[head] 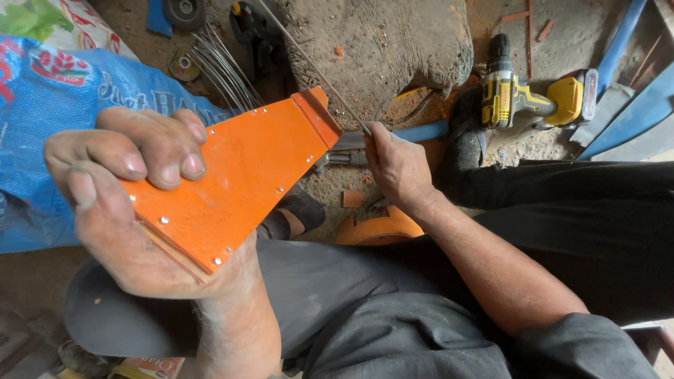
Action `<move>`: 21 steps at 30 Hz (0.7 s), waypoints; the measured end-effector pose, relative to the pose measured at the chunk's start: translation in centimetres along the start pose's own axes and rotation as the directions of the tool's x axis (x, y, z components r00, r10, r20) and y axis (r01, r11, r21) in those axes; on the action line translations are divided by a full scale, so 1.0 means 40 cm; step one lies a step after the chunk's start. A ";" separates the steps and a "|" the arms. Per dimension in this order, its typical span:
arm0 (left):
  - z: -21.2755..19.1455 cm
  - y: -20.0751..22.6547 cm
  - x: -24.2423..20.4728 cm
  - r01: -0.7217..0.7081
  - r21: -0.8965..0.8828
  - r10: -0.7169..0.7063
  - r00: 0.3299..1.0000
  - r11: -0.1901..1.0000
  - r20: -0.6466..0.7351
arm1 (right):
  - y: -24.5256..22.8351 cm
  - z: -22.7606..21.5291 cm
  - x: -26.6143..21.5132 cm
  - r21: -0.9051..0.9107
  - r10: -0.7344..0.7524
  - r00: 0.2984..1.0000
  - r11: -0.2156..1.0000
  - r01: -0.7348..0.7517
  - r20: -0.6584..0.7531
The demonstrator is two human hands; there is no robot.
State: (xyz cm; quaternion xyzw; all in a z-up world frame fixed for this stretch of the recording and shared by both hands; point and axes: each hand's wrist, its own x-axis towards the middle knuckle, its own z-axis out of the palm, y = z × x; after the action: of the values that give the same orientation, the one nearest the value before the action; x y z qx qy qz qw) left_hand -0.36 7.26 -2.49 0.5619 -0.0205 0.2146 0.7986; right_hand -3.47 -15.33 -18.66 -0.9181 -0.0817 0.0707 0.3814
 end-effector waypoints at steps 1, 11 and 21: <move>0.004 -0.004 0.001 -0.002 0.004 0.002 1.000 1.000 0.000 | 0.007 0.005 0.003 -0.001 -0.018 1.000 1.000 0.018 -0.009; 0.051 0.006 -0.004 0.006 0.010 -0.006 1.000 1.000 0.014 | 0.025 0.043 0.002 -0.059 0.002 0.997 0.998 0.002 0.074; 0.073 0.024 -0.016 0.014 0.004 -0.014 1.000 1.000 0.027 | 0.018 0.036 0.024 -0.125 0.022 0.990 0.992 -0.004 0.138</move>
State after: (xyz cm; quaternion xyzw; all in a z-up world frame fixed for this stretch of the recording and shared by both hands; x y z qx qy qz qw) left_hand -0.68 4.69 -0.75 0.5665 -0.0269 0.2016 0.7986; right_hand -2.75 -14.65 -20.24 -0.9334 -0.1063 0.1317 0.3166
